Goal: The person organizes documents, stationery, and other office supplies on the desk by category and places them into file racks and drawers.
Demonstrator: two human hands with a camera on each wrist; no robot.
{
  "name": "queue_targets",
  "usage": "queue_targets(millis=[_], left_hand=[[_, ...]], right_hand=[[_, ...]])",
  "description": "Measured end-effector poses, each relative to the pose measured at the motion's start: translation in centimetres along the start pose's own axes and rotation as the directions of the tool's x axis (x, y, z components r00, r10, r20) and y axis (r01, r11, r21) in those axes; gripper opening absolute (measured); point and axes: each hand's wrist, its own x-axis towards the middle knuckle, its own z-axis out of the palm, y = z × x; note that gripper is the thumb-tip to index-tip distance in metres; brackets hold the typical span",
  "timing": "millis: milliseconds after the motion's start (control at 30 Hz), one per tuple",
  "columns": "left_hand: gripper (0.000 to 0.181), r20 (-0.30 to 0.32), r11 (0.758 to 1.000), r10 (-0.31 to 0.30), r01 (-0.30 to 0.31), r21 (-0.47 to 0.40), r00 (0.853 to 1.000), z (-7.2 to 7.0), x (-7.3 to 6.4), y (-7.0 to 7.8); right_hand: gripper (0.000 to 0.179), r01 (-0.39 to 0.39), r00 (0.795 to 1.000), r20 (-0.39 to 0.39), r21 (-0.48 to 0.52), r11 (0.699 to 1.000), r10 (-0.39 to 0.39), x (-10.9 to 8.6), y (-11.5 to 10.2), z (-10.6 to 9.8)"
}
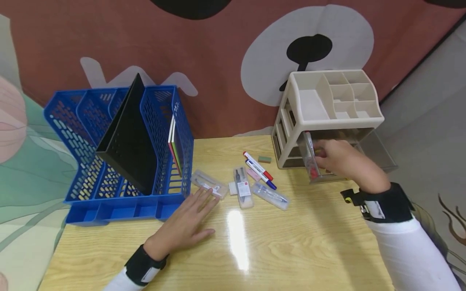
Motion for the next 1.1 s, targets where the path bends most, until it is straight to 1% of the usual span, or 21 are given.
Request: queue_targets(millis=[67, 167, 233, 300, 400, 433, 500, 567, 667, 733, 800, 867, 900, 933, 967, 1033, 1100], left_hand=[[0.084, -0.003, 1.0, -0.004, 0.004, -0.003, 1.0, 0.0, 0.0, 0.0], [0.083, -0.004, 1.0, -0.012, 0.012, -0.006, 1.0, 0.0, 0.1, 0.0], [0.083, -0.005, 1.0, -0.016, 0.016, -0.012, 1.0, 0.0, 0.1, 0.0], [0.083, -0.007, 1.0, -0.018, 0.018, -0.01, 1.0, -0.1, 0.2, 0.0], [0.083, -0.009, 1.0, -0.02, 0.02, -0.006, 1.0, -0.2, 0.2, 0.0], [0.082, -0.011, 1.0, -0.02, 0.02, -0.002, 1.0, -0.2, 0.2, 0.0], [0.082, -0.014, 1.0, -0.021, 0.021, 0.003, 1.0, -0.3, 0.3, 0.0], [0.081, -0.019, 1.0, -0.021, 0.021, 0.004, 1.0, -0.3, 0.3, 0.0], [0.081, -0.025, 1.0, -0.02, 0.02, 0.004, 0.999, -0.3, 0.3, 0.0], [0.08, -0.03, 1.0, -0.025, 0.025, 0.006, 0.999, -0.4, 0.4, -0.1], [0.08, -0.04, 0.999, -0.033, 0.033, 0.008, 0.999, -0.4, 0.4, -0.1], [0.08, -0.052, 0.999, -0.046, 0.047, 0.01, 0.998, -0.4, 0.5, -0.2], [0.08, -0.059, 0.999, -0.053, 0.053, 0.011, 0.997, -0.5, 0.5, -0.2], [0.08, -0.066, 0.998, -0.058, 0.059, 0.01, 0.996, -0.5, 0.6, -0.2], [0.08, -0.071, 0.998, -0.062, 0.063, 0.008, 0.996, -0.5, 0.6, -0.2], [0.079, -0.08, 0.998, -0.067, 0.067, 0.004, 0.995, -0.6, 0.8, -0.2], [0.078, -0.09, 0.998, -0.065, 0.065, 0.002, 0.994, -0.7, 0.9, -0.1]], right_hand=[[0.046, 0.015, 1.0, -0.026, -0.047, 0.999, -0.016, -0.2, -0.1, -0.1], [0.047, 0.022, 0.997, -0.073, -0.118, 0.993, -0.031, -0.8, -0.4, -0.4], [0.048, 0.025, 0.99, -0.136, -0.148, 0.989, -0.046, -1.4, -0.7, -0.6], [0.047, 0.026, 0.978, -0.202, -0.145, 0.989, -0.056, -1.9, -1.2, -0.8], [0.041, 0.057, 0.945, -0.311, -0.142, 0.988, -0.099, -2.5, -2.4, -0.8], [0.039, 0.069, 0.935, -0.335, -0.145, 0.987, -0.114, -2.7, -2.8, -0.8], [0.036, 0.09, 0.915, -0.377, -0.154, 0.984, -0.143, -2.9, -3.6, -0.7], [0.034, 0.106, 0.9, -0.405, -0.155, 0.982, -0.161, -3.1, -4.4, -0.4], [0.03, 0.153, 0.864, -0.456, -0.17, 0.974, -0.215, -3.4, -5.5, 0.1], [0.027, 0.208, 0.831, -0.485, -0.184, 0.961, -0.273, -3.6, -6.1, 0.5], [0.025, 0.268, 0.794, -0.503, -0.212, 0.94, -0.34, -3.6, -6.6, 0.9], [0.025, 0.318, 0.766, -0.504, -0.24, 0.917, -0.398, -3.6, -7.0, 1.3], [0.026, 0.334, 0.76, -0.499, -0.251, 0.909, -0.417, -3.6, -7.2, 1.5], [0.027, 0.346, 0.762, -0.486, -0.253, 0.904, -0.428, -3.6, -7.4, 1.7], [0.028, 0.352, 0.771, -0.467, -0.253, 0.901, -0.433, -3.6, -7.5, 1.9], [0.032, 0.365, 0.801, -0.412, -0.238, 0.9, -0.434, -3.7, -7.8, 2.4], [0.036, 0.368, 0.84, -0.341, -0.212, 0.905, -0.421, -3.7, -8.1, 3.0]])
